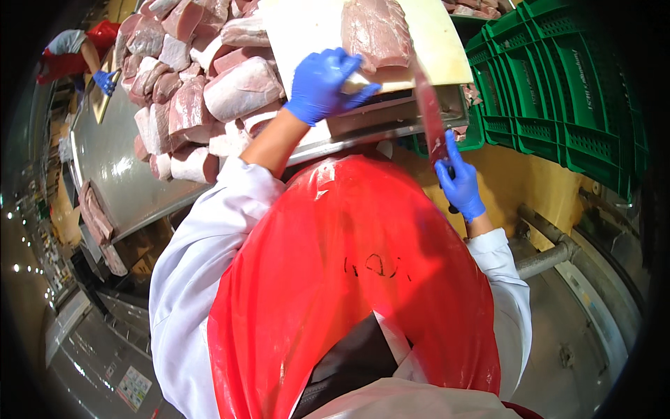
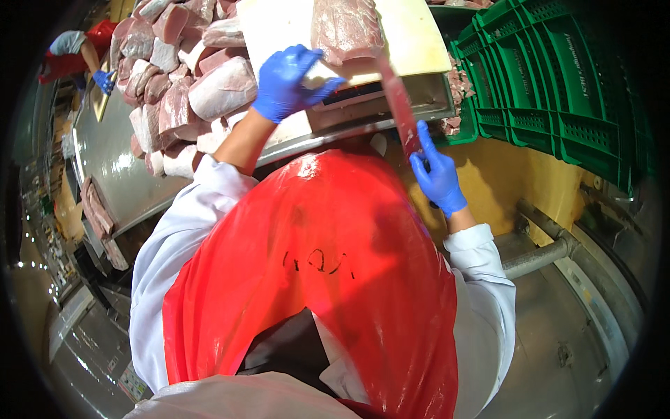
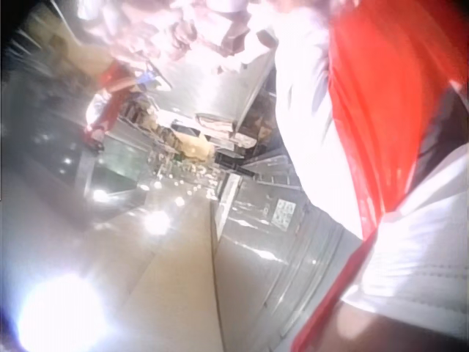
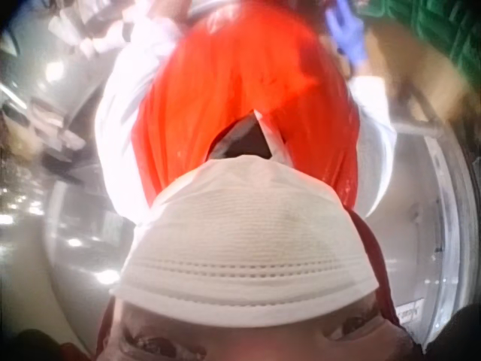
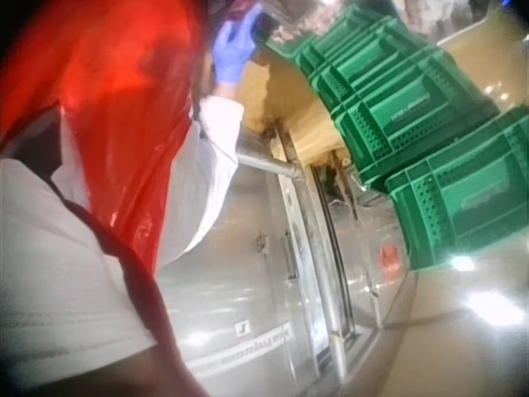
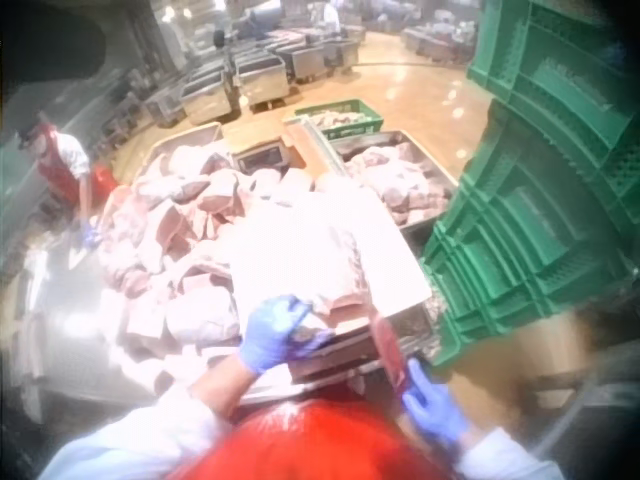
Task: The person cuts large pieces of raw meat into smaller portions using a knife on a cutting board. They repeatedly trim fat and separate pieces, placing the cut meat into a green crate.
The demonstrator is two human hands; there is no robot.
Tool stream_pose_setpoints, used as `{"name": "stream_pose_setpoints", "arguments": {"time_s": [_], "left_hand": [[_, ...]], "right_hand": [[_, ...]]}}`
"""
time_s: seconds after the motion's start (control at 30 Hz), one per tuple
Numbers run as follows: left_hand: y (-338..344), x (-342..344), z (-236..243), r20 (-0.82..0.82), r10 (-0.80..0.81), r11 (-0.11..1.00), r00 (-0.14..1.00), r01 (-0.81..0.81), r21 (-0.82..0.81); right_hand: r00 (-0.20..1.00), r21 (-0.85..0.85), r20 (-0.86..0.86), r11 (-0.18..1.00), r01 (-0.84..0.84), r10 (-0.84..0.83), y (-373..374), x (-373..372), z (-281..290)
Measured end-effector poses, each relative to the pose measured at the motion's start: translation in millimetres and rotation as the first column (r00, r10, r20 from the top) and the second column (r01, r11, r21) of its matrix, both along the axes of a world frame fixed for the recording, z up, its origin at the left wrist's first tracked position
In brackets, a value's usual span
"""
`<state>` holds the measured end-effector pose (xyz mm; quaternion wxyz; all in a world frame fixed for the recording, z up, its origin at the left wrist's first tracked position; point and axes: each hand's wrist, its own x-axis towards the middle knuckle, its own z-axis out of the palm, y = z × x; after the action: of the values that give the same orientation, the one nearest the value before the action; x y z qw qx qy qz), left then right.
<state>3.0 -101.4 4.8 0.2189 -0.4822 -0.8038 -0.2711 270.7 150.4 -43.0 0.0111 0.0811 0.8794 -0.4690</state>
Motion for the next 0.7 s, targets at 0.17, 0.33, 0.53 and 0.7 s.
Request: {"name": "stream_pose_setpoints", "arguments": {"time_s": [0.17, 0.33, 0.53, 0.7], "left_hand": [[7.9, -5.7, -27.4, 0.279, 0.079, 0.994, 0.957, -0.098, 0.052], [-7.3, -15.1, -43.6, 0.742, -0.162, 0.932, 0.651, -0.145, 0.332], [-15.8, -23.5, -45.5, 0.842, -0.281, 0.91, 0.46, -0.15, 0.386], [-38.2, -53.3, -45.4, 0.885, -0.402, 0.844, 0.235, -0.28, 0.457]], "right_hand": [[0.946, -0.082, -0.154, 0.958, 0.275, -0.284, -57.9, -74.3, 25.8], [0.887, -0.006, -0.318, 0.936, 0.351, -0.335, -120.1, -152.9, 25.7], [0.94, 0.176, -0.203, 0.934, 0.311, -0.275, -164.5, -132.1, 26.5], [0.968, 0.117, 0.115, 0.971, 0.21, -0.224, -194.1, -31.9, 44.1]]}}
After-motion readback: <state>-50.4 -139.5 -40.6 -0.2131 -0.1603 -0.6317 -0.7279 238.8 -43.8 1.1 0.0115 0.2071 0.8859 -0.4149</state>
